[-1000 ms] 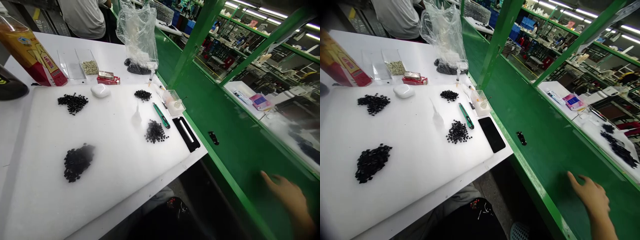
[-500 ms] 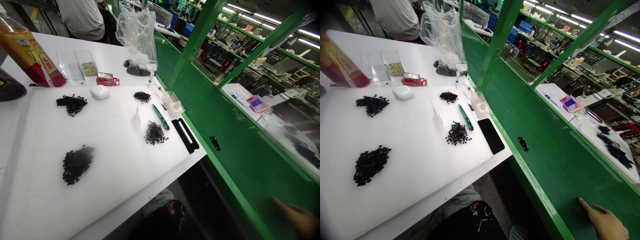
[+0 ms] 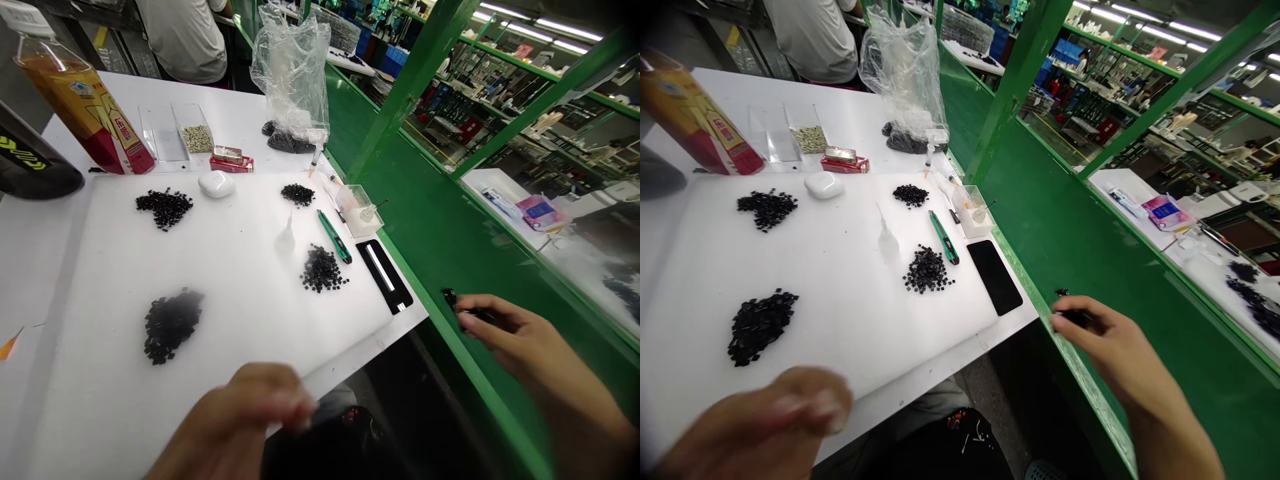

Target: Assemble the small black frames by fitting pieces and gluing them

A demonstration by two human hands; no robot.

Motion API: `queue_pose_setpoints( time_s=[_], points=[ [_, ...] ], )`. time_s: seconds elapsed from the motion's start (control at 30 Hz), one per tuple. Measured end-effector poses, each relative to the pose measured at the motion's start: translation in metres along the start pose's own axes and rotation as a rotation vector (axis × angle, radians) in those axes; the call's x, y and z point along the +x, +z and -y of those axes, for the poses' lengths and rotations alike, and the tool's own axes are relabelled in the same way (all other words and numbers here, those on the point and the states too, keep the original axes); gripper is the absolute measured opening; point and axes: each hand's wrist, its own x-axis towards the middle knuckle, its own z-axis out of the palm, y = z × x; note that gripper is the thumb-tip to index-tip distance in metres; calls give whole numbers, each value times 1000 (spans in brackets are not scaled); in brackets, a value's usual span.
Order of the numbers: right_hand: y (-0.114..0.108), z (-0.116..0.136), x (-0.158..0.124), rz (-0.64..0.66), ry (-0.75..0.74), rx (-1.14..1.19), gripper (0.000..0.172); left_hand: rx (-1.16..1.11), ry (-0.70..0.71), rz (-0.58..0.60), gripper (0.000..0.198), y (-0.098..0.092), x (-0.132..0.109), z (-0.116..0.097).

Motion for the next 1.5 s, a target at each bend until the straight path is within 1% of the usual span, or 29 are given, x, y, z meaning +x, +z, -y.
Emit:
queue_pose_setpoints(
  time_s=[0.03, 0.07, 0.1, 0.13, 0.17, 0.23, 0.3, 0.37, 0.47, 0.53, 0.67, 0.77, 0.87, 0.9, 0.97, 1.07, 1.13, 1.17, 1.23, 1.27, 1.3, 1.33, 1.37, 1.4, 1.43, 1.47, 1.5],
  points=[
    [23, 24, 1, 89, -7, 84, 32, -175, -116, 65, 34, 4, 4, -6],
    [46, 50, 1, 178, -65, 161, 31, -313, -302, 115, 32, 8, 7, -13],
    [69, 74, 0, 259, -118, 211, 30, -395, -473, 143, 33, 12, 10, -20],
    [90, 97, -1, 353, -157, 255, 26, -463, -581, 137, 32, 16, 13, -26],
    [108, 116, -2, 437, -189, 310, 23, -535, -648, 108, 31, 19, 15, -32],
    [136, 143, -5, 574, -216, 357, 19, -670, -750, 31, 33, 21, 18, -36],
    [153, 155, -5, 660, -223, 344, 18, -770, -796, -46, 33, 17, 19, -34],
    [162, 157, -3, 720, -219, 320, 19, -822, -824, -99, 34, 10, 19, -29],
    [168, 154, 1, 816, -203, 356, 24, -841, -852, -140, 32, 3, 19, -22],
    [169, 152, 4, 844, -203, 394, 26, -848, -863, -151, 27, 2, 20, -20],
    [170, 148, 7, 786, -185, 338, 36, -869, -879, -142, 23, 5, 24, -16],
    [169, 147, 6, 754, -153, 303, 34, -868, -882, -136, 23, 6, 26, -14],
    [170, 146, 5, 718, -118, 350, 28, -839, -884, -155, 21, 6, 28, -12],
    [170, 145, 5, 699, -103, 383, 27, -820, -882, -163, 20, 5, 29, -12],
    [173, 142, 4, 658, -73, 448, 31, -758, -857, -184, 19, 4, 31, -13],
    [181, 136, 5, 590, -81, 463, 37, -555, -793, -193, 18, 1, 31, -16],
    [189, 134, 9, 540, -163, 400, 34, -324, -726, -153, 18, -1, 26, -16],
    [194, 134, 11, 524, -228, 347, 30, -172, -663, -133, 17, -2, 22, -16],
    [202, 136, 14, 496, -403, 215, 24, 168, -484, -135, 17, -5, 14, -16],
    [206, 137, 15, 471, -509, 151, 24, 323, -393, -153, 16, -6, 10, -16],
    [208, 138, 15, 426, -618, 96, 26, 447, -314, -173, 15, -8, 7, -16],
    [209, 138, 13, 357, -717, 54, 28, 532, -258, -186, 15, -11, 5, -16],
    [209, 138, 10, 269, -783, 23, 30, 579, -221, -179, 15, -13, 4, -15],
    [207, 137, 6, 171, -810, 2, 31, 598, -190, -162, 17, -15, 4, -15],
    [205, 135, 1, 84, -796, -9, 32, 601, -159, -143, 18, -18, 5, -14],
    [202, 132, -5, 17, -753, -8, 31, 596, -130, -123, 21, -20, 7, -13],
    [199, 129, -11, -13, -698, 3, 30, 589, -103, -101, 23, -21, 9, -12]
  ],
)
